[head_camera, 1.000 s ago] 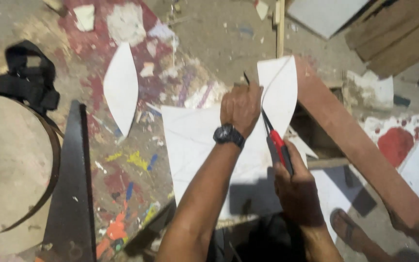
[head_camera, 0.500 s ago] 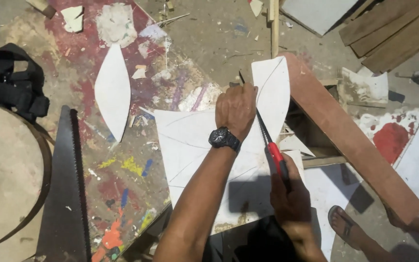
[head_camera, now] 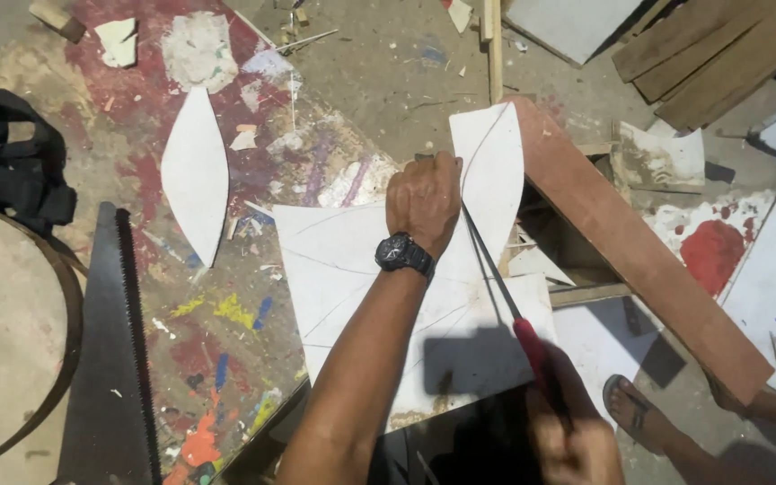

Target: A person uses a utility knife to carefully cut a leaf-shaped piece out of a white foam board on a workshop floor.

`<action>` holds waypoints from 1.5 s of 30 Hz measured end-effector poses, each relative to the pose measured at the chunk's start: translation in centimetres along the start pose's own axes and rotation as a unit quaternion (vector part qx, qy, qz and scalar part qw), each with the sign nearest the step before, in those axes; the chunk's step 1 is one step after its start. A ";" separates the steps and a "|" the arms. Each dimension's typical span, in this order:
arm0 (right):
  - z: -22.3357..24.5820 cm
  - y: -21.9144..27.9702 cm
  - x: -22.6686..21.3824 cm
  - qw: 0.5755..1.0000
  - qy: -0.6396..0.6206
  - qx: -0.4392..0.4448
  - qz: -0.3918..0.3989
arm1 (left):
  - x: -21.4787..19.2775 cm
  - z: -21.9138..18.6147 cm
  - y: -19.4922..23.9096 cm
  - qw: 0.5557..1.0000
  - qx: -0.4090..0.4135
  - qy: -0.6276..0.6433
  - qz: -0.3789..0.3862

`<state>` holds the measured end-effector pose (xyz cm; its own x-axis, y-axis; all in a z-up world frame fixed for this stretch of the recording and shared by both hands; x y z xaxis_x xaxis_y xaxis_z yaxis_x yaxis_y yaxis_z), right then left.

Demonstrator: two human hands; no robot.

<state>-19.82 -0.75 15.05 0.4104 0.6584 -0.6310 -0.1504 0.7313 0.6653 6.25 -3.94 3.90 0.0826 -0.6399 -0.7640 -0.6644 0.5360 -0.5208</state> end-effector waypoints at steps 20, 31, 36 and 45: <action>0.7 -6.9 3.2 0.987 0.015 -0.155 0.040 | 0.5 -0.3 -0.2 0.994 -0.023 0.083 0.061; -5.0 -3.8 1.2 0.988 -0.023 -0.154 0.003 | 0.3 0.6 0.7 1.000 -0.003 0.022 -0.006; -4.2 -8.3 2.4 0.990 0.077 -0.119 0.004 | 2.1 0.6 0.4 1.000 0.018 -0.005 0.008; 5.0 -4.3 5.4 0.695 0.240 -0.651 -0.192 | 0.6 0.4 0.0 0.991 -0.020 0.094 0.095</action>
<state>-12.43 -1.19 10.77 0.3445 0.1258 -0.9303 -0.9264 0.2058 -0.3152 6.61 -4.15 3.30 -0.1830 -0.6230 -0.7605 -0.6843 0.6362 -0.3565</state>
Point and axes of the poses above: each hand's wrist, its own y-axis away from the middle knuckle, its own x-axis out of the palm, z = x × y, the point moved 9 cm from there along -y, towards the middle knuckle, and after that the axes turned 4 degrees about z, right-handed, at the moved point
